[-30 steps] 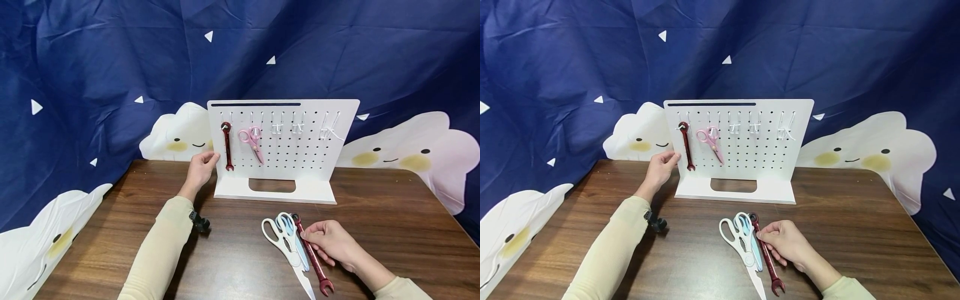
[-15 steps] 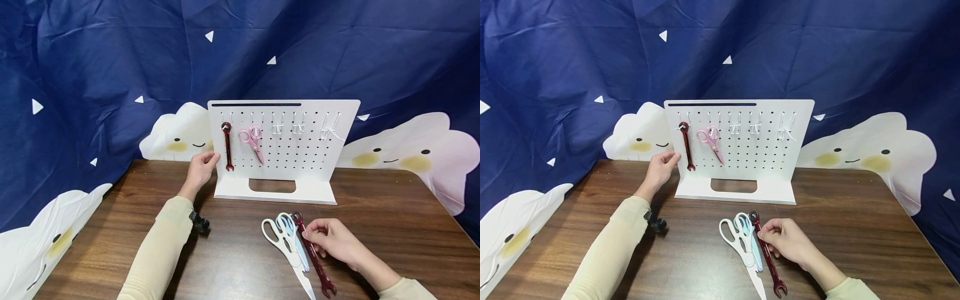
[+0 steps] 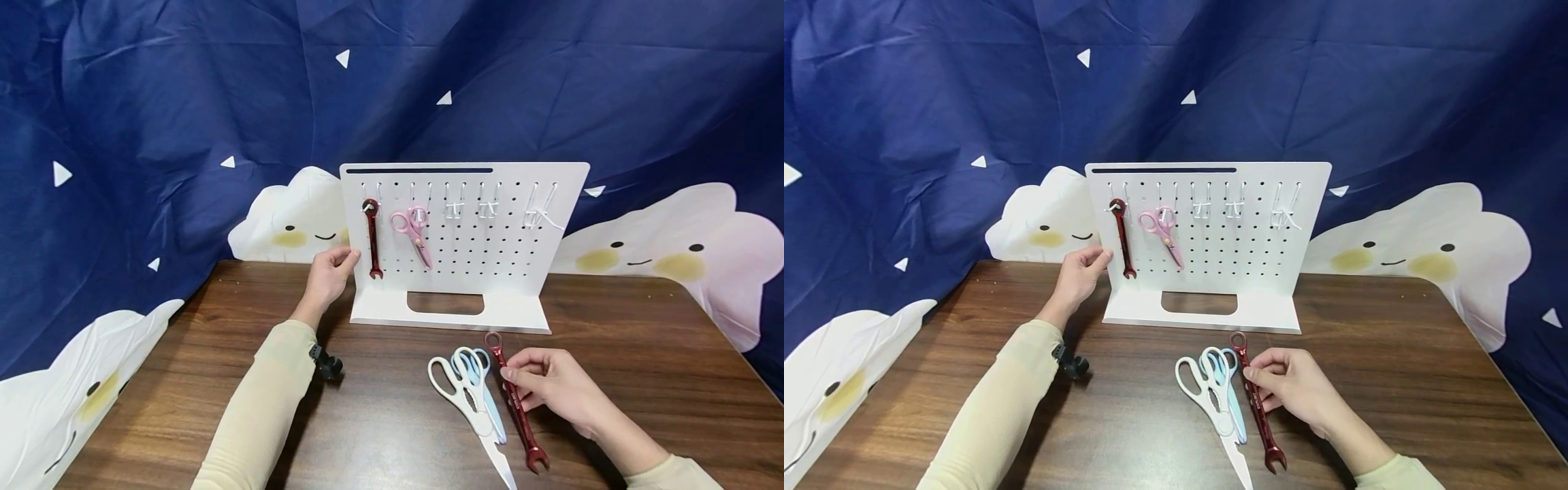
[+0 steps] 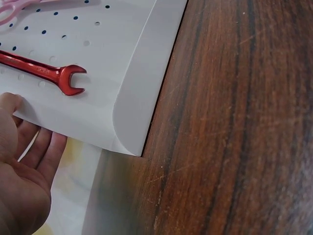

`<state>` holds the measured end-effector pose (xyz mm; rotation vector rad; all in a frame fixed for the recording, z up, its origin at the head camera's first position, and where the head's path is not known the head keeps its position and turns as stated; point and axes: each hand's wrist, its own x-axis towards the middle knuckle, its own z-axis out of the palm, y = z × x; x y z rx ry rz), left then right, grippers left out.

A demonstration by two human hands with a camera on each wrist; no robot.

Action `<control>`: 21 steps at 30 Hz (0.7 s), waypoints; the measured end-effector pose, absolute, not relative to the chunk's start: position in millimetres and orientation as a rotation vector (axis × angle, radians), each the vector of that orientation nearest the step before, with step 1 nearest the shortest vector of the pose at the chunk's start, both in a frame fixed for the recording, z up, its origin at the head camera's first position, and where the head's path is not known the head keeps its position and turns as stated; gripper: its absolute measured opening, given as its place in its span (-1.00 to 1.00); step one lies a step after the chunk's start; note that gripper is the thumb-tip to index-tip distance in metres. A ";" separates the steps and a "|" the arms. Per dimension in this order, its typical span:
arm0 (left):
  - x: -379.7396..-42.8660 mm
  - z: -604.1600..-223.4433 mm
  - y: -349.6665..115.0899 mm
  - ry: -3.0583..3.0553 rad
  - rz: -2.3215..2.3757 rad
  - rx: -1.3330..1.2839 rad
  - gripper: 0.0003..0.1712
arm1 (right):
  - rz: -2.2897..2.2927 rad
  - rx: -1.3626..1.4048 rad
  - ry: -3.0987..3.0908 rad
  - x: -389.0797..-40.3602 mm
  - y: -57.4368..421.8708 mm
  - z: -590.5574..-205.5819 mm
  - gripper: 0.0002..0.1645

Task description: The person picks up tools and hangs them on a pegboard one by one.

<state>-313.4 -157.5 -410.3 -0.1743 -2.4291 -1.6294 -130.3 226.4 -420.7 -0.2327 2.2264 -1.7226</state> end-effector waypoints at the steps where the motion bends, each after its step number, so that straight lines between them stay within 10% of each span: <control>1: -313.4 -410.0 -157.4 -2.431 -1.631 -0.174 -0.64 | -1.729 -0.223 2.229 -130.5 226.5 -419.7 -0.70; 21: -314.1 -410.7 -157.5 -2.433 -1.628 -0.171 -0.63 | -1.835 -0.163 2.397 -144.8 213.5 -392.1 -0.71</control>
